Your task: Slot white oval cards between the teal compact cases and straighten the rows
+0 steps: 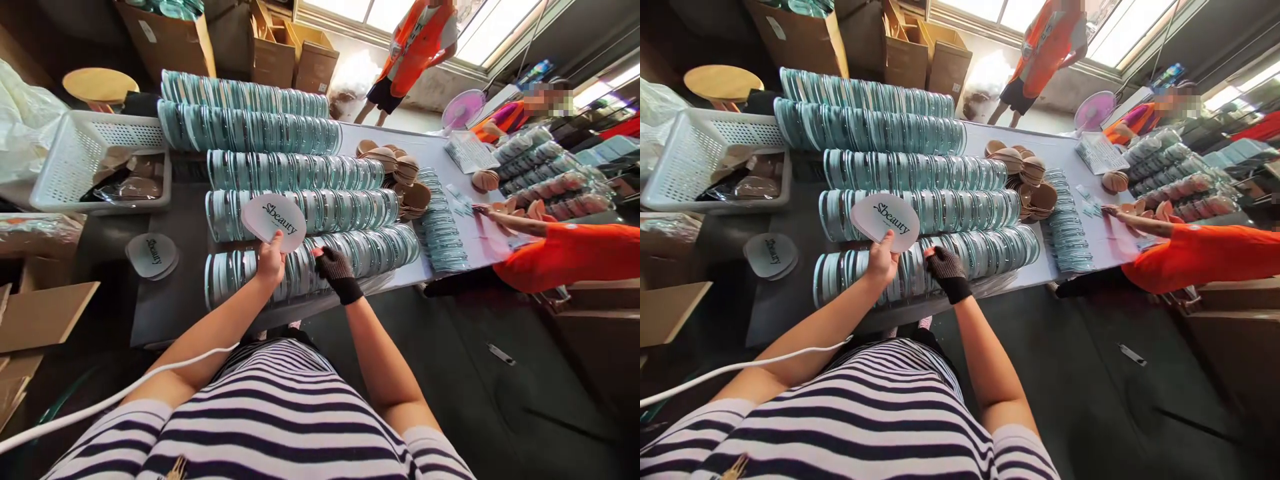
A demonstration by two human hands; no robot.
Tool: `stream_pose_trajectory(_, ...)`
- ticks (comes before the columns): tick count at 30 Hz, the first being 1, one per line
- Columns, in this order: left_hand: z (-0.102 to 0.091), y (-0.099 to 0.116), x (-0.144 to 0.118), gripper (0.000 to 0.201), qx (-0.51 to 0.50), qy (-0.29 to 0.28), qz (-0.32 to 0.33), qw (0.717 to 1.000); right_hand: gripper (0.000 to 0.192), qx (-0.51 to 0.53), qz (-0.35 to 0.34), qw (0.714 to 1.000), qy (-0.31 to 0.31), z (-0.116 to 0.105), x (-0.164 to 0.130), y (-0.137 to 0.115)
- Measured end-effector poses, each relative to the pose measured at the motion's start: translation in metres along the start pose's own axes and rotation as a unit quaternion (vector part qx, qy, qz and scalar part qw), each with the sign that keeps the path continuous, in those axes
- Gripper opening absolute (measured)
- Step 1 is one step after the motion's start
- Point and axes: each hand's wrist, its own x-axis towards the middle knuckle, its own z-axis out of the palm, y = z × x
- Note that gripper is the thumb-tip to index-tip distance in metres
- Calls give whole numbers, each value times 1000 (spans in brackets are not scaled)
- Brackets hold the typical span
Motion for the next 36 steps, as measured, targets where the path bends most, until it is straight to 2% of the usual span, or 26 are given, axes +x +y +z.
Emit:
stream_pose_trajectory(1,0,-1,-2,28,6,-10,6,1000,41,-7,-37,997,67,-1,6,-8)
stream_pose_trajectory(3,-2,0,-6,29,22,-22,6,999,49,-51,-110,983,137,2,10,-22)
stream_pose_trajectory(6,-7,5,-16,32,42,-30,-17,999,56,-155,-224,949,161,20,-4,-38)
stream_pose_trajectory(8,-11,8,-23,32,45,-49,-33,997,55,-199,-274,926,167,35,-14,-42)
stream_pose_trajectory(10,-15,10,-29,29,49,-64,-51,995,45,-193,-255,936,147,44,-14,-43)
stream_pose_trajectory(12,-17,14,-34,26,55,-63,-72,994,38,-125,-193,962,146,43,-10,-40)
stream_pose_trajectory(13,-18,17,-35,27,54,-61,-83,993,37,-83,-161,969,171,37,-9,-37)
stream_pose_trajectory(15,-20,28,-32,28,39,-48,-93,994,40,-27,-119,960,254,19,-19,-28)
stream_pose_trajectory(17,-22,41,-24,27,18,-23,-73,997,43,-53,-92,946,306,0,-46,-15)
stream_pose_trajectory(18,-23,47,-18,26,10,-7,-57,998,44,-90,-81,946,300,-7,-65,-7)
stream_pose_trajectory(20,-25,58,-7,24,0,24,-33,999,45,-173,-78,956,223,-11,-106,8)
stream_pose_trajectory(22,-27,62,1,25,-11,44,-32,998,44,-235,-95,959,125,-3,-138,18)
stream_pose_trajectory(24,-28,63,4,28,-25,48,-39,998,43,-276,-106,954,59,15,-153,20)
stream_pose_trajectory(26,-30,61,4,30,-33,42,-40,998,43,-308,-102,945,31,35,-148,12)
stream_pose_trajectory(30,-34,55,3,28,-33,28,-26,999,42,-368,-78,926,12,67,-107,-10)
stream_pose_trajectory(33,-36,51,5,26,-35,24,-11,999,39,-404,-44,914,-17,77,-81,-15)
stream_pose_trajectory(36,-37,48,7,27,-33,17,-18,999,34,-388,-27,921,-9,77,-74,-6)
